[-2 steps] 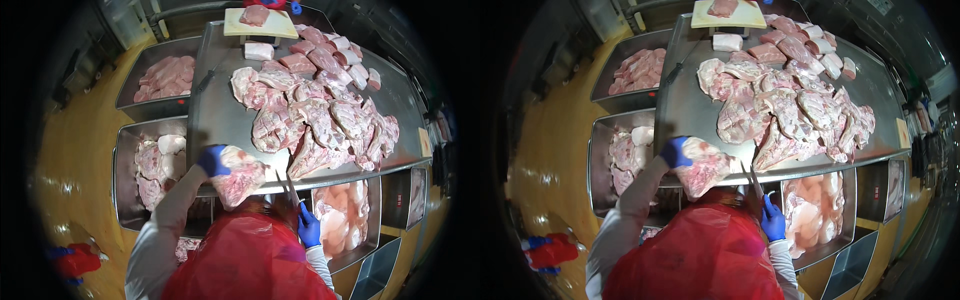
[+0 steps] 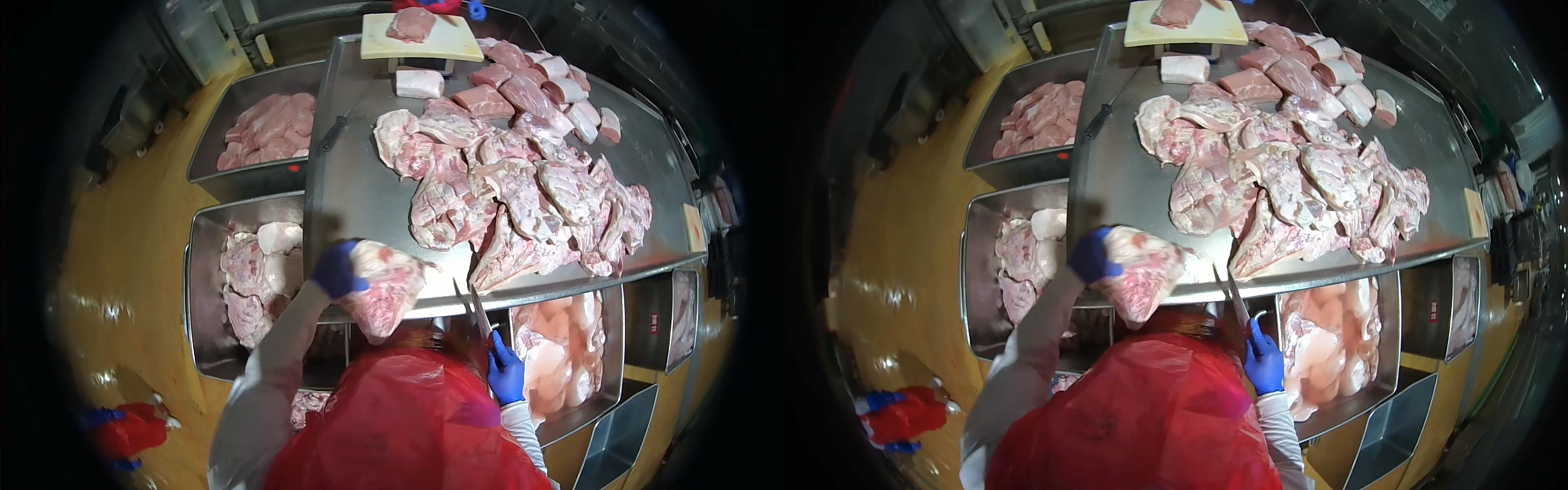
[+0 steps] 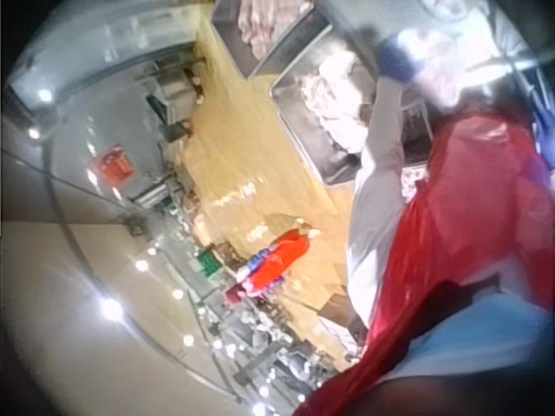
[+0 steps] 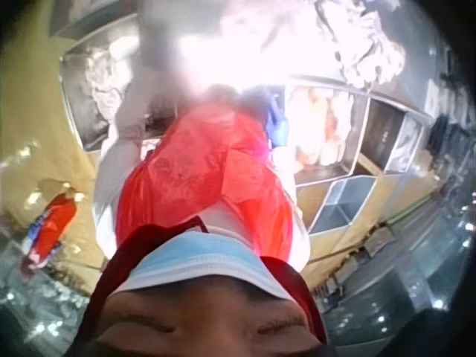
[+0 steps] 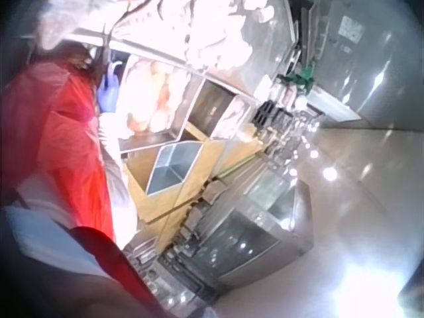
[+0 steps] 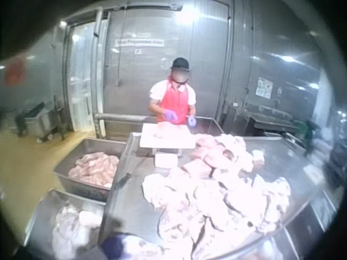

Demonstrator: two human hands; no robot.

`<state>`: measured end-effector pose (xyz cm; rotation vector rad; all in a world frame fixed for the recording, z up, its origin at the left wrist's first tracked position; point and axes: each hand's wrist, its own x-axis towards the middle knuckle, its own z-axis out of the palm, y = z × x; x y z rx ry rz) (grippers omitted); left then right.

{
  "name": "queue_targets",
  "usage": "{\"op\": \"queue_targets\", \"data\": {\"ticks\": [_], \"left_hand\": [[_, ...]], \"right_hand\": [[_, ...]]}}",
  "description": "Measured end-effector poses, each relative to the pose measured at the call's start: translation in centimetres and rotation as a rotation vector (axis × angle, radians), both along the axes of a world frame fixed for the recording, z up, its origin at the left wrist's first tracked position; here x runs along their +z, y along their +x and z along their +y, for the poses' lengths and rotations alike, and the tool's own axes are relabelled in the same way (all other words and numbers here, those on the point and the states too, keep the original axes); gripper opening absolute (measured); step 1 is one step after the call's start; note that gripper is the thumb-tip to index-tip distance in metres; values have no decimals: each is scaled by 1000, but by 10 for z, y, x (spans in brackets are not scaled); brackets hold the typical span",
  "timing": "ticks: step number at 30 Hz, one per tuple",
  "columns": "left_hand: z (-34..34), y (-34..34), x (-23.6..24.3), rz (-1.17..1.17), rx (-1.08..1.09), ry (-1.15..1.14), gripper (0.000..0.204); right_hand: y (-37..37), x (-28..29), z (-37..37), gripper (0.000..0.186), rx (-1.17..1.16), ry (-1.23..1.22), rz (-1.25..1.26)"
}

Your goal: The person uses a knife to cut large pieces of raw meat on a stainless steel table. They separate the meat into smaller portions and place them into a metal bin. The process is repetitive, involving picking up a piece, cutting it, and moving it to the bin.

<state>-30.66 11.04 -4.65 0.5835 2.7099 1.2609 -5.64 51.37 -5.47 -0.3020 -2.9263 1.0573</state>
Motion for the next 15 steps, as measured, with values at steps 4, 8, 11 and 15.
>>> {"op": "queue_targets", "data": {"ticks": [4,8,11,15], "left_hand": [[-67,58,28,71,371,148,56],[-192,108,7,-75,827,399,66],[-247,128,-39,-106,1106,721,64],[-254,117,-117,410,1498,-23,47]], "right_hand": [[-4,0,6,55,-9,-34,30],[-23,5,15,55,43,-109,-11],[-31,8,24,54,39,-115,-8],[-41,2,37,50,47,-206,67]]}}
